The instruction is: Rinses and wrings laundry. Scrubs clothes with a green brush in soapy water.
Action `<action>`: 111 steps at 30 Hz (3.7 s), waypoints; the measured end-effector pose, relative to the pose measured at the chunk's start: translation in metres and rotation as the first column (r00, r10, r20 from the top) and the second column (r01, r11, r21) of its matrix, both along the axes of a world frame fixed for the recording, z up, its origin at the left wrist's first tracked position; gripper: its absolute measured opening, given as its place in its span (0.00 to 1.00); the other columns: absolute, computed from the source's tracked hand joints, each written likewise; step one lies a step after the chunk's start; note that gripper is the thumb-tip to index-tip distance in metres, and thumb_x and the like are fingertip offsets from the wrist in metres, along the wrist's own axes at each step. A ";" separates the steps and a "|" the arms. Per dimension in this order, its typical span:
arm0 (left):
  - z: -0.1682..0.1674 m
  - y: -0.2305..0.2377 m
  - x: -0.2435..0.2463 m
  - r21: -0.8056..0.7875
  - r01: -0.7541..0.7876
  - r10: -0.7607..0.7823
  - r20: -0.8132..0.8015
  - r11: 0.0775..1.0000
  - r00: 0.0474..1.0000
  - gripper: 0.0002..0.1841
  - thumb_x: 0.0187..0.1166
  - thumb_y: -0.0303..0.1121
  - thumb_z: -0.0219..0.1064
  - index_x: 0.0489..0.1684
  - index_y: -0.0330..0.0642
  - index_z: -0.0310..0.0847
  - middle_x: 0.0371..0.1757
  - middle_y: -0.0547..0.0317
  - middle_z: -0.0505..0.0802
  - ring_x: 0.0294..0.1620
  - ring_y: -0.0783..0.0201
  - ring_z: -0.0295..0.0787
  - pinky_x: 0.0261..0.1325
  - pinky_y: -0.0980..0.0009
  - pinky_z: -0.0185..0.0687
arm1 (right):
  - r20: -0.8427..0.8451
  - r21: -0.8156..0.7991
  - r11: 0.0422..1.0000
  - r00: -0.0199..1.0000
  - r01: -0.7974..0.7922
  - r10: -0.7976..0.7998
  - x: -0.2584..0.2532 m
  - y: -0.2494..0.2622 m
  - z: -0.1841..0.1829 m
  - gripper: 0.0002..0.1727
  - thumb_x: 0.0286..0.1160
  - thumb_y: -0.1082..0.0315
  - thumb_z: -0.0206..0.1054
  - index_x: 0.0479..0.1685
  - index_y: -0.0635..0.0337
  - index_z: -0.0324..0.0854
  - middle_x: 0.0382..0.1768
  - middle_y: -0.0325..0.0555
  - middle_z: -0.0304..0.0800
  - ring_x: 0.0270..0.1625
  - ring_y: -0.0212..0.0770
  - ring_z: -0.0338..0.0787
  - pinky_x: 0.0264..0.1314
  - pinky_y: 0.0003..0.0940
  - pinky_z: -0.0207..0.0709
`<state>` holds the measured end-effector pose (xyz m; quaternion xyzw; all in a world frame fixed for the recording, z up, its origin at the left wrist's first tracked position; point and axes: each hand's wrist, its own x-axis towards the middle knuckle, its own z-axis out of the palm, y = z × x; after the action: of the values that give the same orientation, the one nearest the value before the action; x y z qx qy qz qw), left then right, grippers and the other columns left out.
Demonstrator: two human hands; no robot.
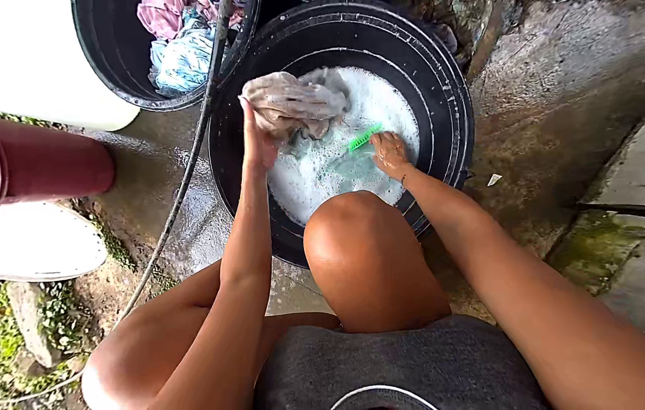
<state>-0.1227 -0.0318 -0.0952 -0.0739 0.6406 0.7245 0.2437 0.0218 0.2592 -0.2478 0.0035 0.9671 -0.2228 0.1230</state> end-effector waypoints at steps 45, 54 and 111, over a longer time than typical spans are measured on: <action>0.058 -0.047 0.124 -0.320 -0.560 0.487 -0.283 0.764 0.826 0.20 0.96 0.43 0.44 0.59 0.38 0.77 0.46 0.58 0.93 0.49 0.65 0.92 0.58 0.60 0.90 | 0.107 -0.762 0.566 0.923 0.315 -0.370 -0.033 -0.174 0.082 0.31 0.78 0.45 0.69 0.57 0.69 0.86 0.46 0.58 0.94 0.52 0.52 0.94 0.62 0.53 0.85; 0.167 0.003 0.102 -0.258 -0.349 0.246 -0.359 0.901 0.900 0.20 0.95 0.41 0.43 0.57 0.40 0.80 0.49 0.59 0.93 0.54 0.63 0.91 0.64 0.56 0.87 | 0.212 -0.370 0.920 0.976 0.132 -0.055 -0.027 -0.095 0.008 0.37 0.82 0.37 0.61 0.66 0.66 0.82 0.56 0.69 0.91 0.63 0.70 0.89 0.67 0.73 0.77; 0.024 -0.031 0.080 -0.357 -0.302 0.279 -0.117 0.884 0.953 0.23 0.95 0.43 0.45 0.76 0.35 0.70 0.63 0.51 0.88 0.62 0.62 0.86 0.68 0.61 0.82 | 0.395 -0.333 0.523 0.619 0.785 -0.679 0.011 -0.063 0.017 0.31 0.84 0.64 0.59 0.84 0.71 0.66 0.73 0.71 0.81 0.78 0.66 0.80 0.80 0.64 0.69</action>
<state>-0.0429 -0.0626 -0.0708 -0.1908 0.7546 0.6208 0.0940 0.0328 0.1963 -0.2306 0.4057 0.7680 -0.4814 0.1179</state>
